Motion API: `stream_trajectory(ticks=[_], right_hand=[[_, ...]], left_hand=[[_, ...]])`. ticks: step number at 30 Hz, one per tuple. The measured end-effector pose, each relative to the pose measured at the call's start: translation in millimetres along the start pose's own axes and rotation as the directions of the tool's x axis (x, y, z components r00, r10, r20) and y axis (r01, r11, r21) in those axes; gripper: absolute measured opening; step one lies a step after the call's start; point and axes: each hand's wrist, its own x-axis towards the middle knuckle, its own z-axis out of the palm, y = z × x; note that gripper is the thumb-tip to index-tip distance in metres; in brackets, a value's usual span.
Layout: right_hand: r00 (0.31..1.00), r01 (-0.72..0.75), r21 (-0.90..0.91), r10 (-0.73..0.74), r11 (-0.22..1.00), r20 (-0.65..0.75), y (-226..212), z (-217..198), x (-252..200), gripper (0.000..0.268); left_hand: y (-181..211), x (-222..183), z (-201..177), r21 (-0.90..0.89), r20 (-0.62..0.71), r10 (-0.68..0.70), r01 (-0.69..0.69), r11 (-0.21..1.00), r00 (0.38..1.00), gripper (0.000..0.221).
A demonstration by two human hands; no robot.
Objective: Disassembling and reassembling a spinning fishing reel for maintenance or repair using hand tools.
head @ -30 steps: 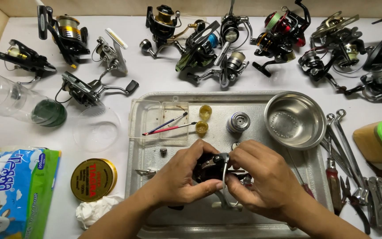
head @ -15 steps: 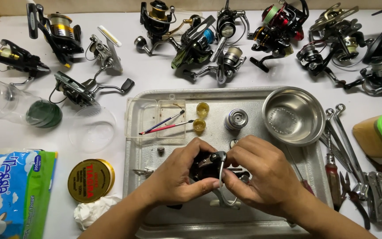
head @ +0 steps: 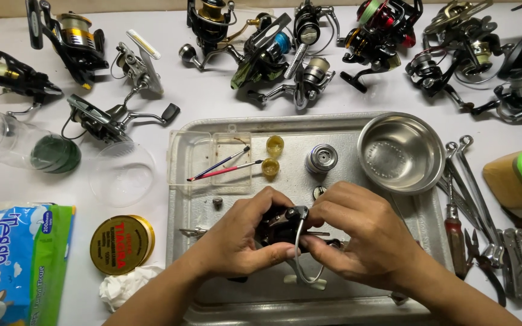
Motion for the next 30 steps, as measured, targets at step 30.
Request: stream_trajectory(ticks=[30], right_hand=[[0.966, -0.146, -0.428, 0.222, 0.892, 0.132, 23, 4, -41, 0.011]], left_hand=[[-19, -4, -2, -0.757, -0.426, -0.082, -0.306, 0.578, 0.901, 0.047]])
